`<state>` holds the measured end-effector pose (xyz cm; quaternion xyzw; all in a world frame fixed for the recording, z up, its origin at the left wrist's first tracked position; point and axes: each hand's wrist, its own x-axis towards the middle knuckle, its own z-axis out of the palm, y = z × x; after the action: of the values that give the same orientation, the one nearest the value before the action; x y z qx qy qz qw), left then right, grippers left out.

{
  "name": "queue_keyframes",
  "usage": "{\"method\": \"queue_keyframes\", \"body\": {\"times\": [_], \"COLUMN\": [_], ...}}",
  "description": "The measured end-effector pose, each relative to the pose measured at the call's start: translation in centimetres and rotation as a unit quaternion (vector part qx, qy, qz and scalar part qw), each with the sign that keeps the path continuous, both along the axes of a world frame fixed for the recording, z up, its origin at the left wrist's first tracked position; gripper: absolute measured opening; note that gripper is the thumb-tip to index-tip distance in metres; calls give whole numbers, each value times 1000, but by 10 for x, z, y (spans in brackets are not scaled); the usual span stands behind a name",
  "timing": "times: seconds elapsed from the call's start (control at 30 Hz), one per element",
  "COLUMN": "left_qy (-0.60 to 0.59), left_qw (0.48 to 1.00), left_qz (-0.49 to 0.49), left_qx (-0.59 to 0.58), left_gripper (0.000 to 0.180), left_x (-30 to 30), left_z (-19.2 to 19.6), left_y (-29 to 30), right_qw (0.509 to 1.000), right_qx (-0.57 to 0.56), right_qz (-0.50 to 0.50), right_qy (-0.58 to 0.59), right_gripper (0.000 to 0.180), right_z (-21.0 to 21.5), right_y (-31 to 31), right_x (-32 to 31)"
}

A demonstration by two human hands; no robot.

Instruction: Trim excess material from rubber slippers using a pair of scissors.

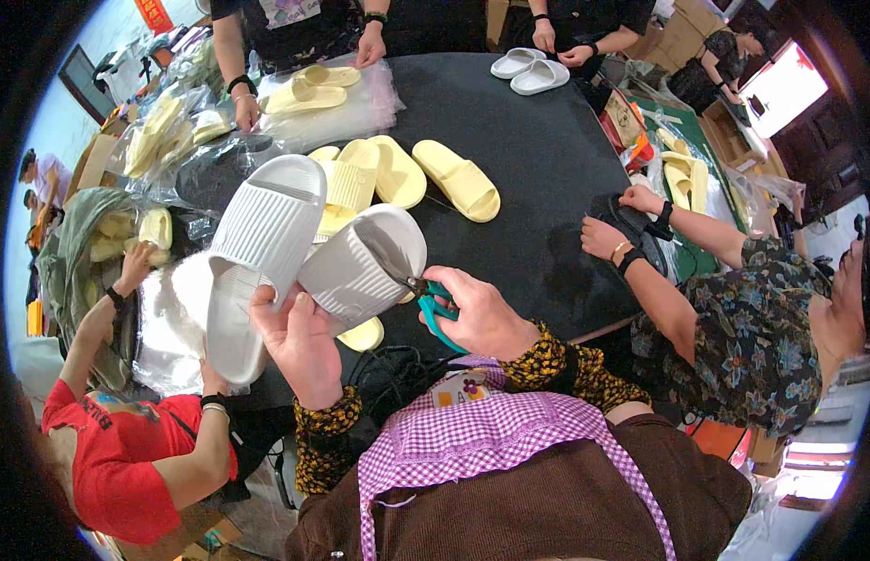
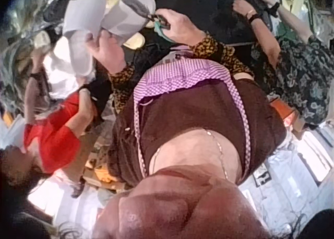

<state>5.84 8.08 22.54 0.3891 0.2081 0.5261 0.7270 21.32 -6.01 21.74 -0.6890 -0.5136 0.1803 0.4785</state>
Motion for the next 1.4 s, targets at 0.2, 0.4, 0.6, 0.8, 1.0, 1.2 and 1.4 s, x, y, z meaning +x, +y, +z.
{"method": "queue_keyframes", "body": {"times": [0.2, 0.4, 0.6, 0.8, 1.0, 1.2, 1.4], "left_qy": [2, 9, 56, 102, 72, 95, 125], "left_qw": [1000, 1000, 998, 994, 995, 988, 976], "left_qz": [-9, -16, -10, -33, -58, -96, -152], "left_qx": [-2, -8, -7, -23, -26, -77, -91], "left_gripper": [36, 35, 35, 32, 30, 23, 16], "left_x": [-2, 2, 4, 5, -3, -1, -14], "left_z": [-4, -10, -7, -4, -13, -19, -15], "left_y": [1, 0, -5, -10, -2, -3, 9], "right_qw": [998, 998, 998, 997, 992, 968, 951], "right_qx": [-1, 24, -20, -30, -3, -31, 14], "right_qz": [-1, -29, -44, -40, -124, -104, -126], "right_qy": [-58, -50, -51, -54, -5, 224, 281], "right_gripper": [36, 36, 36, 36, 43, 48, 44], "right_z": [-6, -8, -6, -14, -14, -30, -39], "right_y": [-1, 0, 0, 0, 2, 5, 1], "right_x": [1, 3, 1, 5, 11, 12, 18]}}
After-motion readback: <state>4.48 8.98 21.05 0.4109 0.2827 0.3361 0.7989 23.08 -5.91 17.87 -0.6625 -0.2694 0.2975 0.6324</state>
